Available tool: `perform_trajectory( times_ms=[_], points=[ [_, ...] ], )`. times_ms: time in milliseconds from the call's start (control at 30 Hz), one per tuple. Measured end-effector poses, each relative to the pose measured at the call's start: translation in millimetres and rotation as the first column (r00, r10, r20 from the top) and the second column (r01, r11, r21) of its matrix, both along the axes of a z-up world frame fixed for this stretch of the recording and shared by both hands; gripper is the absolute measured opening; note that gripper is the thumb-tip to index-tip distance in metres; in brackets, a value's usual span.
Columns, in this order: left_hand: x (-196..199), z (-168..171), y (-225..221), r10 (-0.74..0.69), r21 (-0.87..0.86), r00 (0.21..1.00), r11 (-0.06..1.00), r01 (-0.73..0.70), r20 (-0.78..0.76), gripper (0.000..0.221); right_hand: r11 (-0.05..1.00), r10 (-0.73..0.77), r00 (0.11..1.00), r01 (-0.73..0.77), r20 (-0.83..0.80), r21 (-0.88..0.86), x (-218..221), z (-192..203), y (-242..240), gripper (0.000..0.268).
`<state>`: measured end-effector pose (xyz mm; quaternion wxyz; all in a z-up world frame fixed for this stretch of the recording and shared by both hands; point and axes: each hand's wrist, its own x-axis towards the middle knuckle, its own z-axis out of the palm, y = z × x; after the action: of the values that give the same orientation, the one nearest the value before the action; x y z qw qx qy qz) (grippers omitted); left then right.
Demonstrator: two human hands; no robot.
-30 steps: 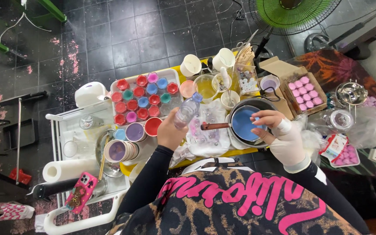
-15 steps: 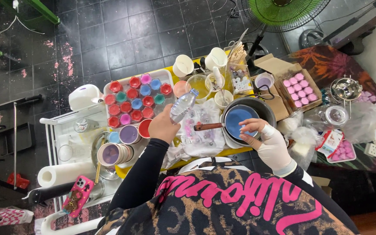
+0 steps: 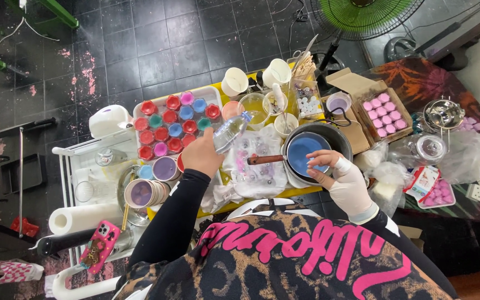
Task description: Adding fragrance oil to a pot of melted blue wax and stirring it with a spoon.
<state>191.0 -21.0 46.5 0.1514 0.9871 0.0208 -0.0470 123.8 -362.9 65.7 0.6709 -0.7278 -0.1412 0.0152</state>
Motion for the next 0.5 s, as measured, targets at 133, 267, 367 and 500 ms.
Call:
perform_trajectory(
  times_ms=[133, 267, 367, 500],
  points=[
    [3, 0, 3, -0.007, 0.033, 1.000, 0.999, 0.007, 0.005, 0.059, 1.000, -0.014, 0.999, 0.014, -0.037, 0.021, -1, -6, -1, 0.020],
    [7, 6, 2, -0.023, 0.054, 1.000, 0.998, 0.024, -0.009, 0.057, 1.000, -0.022, 0.998, 0.023, -0.059, 0.010, -3, -10, 0, 0.019],
    [9, 6, 2, -0.026, 0.074, 1.000, 0.997, 0.027, -0.017, 0.055, 1.000, -0.023, 0.997, 0.021, -0.071, -0.022, -4, -12, 1, 0.018],
    [12, 7, 3, -0.047, 0.094, 0.999, 0.994, 0.049, -0.020, 0.055, 1.000, -0.012, 0.995, 0.011, -0.096, -0.014, -4, -12, 3, 0.017]
  ],
)
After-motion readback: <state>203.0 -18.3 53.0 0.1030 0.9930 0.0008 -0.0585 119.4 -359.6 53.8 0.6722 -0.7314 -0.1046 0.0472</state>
